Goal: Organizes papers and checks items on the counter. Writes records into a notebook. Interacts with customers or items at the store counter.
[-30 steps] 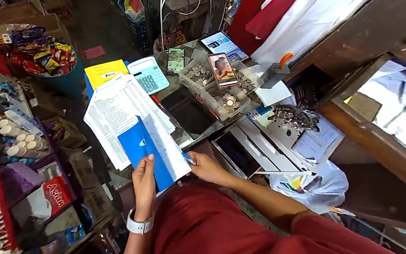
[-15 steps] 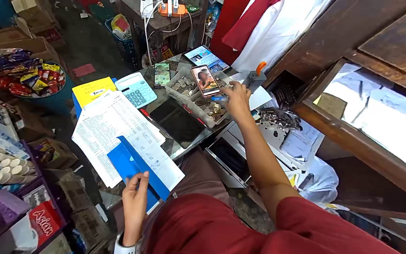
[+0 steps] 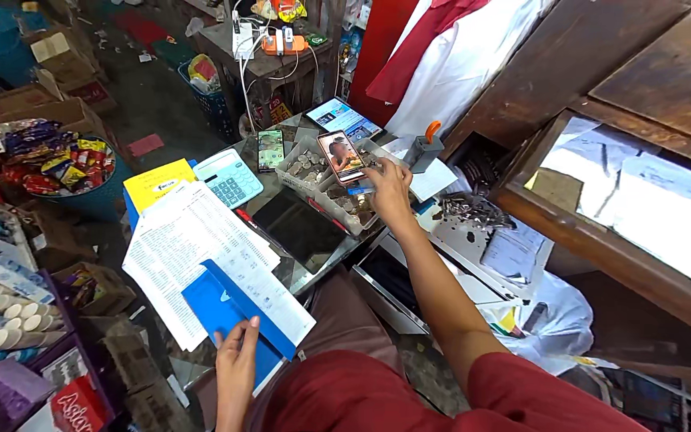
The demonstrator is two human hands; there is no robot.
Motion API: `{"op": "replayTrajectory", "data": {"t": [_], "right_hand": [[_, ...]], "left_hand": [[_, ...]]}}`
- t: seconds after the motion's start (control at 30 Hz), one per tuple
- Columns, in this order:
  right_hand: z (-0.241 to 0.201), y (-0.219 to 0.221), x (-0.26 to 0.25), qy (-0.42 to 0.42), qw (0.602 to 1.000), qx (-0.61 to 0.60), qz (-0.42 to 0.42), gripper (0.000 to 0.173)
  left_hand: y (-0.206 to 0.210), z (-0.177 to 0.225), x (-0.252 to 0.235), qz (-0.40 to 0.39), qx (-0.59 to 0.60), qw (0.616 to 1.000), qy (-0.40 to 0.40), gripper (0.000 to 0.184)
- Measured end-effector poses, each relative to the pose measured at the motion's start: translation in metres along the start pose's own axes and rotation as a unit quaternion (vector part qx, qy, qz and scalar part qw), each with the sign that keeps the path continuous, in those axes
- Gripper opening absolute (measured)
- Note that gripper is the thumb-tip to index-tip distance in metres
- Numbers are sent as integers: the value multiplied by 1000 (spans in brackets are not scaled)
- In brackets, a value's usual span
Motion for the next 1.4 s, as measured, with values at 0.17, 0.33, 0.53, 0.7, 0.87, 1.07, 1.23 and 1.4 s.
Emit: {"op": "replayTrajectory", "data": {"t": [0.17, 0.33, 0.53, 0.7, 0.87, 1.07, 1.23, 1.4], "right_hand": [[2, 1, 3, 3, 1000, -16, -8, 45], [6, 2, 0, 5, 1000, -8, -3, 46], [7, -1, -4, 7, 1000, -10, 5, 48], [11, -13, -9, 15, 1000, -23, 11, 44], [17, -15, -11, 9, 1000, -26, 13, 37], [54, -47, -62, 100, 986, -123, 56, 38], [79, -36, -121, 168, 950, -260, 50, 59], [107, 45, -175, 184, 932, -289, -115, 38]], "left_hand": [[1, 2, 1, 4, -19, 1000, 12, 31], [1, 1, 1, -4, -20, 1000, 1, 32], [2, 2, 1, 3, -19, 1000, 4, 31], [2, 2, 1, 4, -16, 1000, -1, 31], [2, 2, 1, 2, -18, 1000, 3, 32], [1, 1, 1, 2, -22, 1000, 4, 33], [0, 0, 1, -5, -46, 999, -30, 35], [0, 2, 2, -13, -43, 998, -48, 32]]}}
Point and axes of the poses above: each hand's wrist, its own x-axis away from the middle knuckle, its own y-axis out of the palm, z = x × y, the point moved 10 cm from there along -x, towards the middle knuckle, and after that the axes turned 5 degrees about y, right-handed, at the moved point
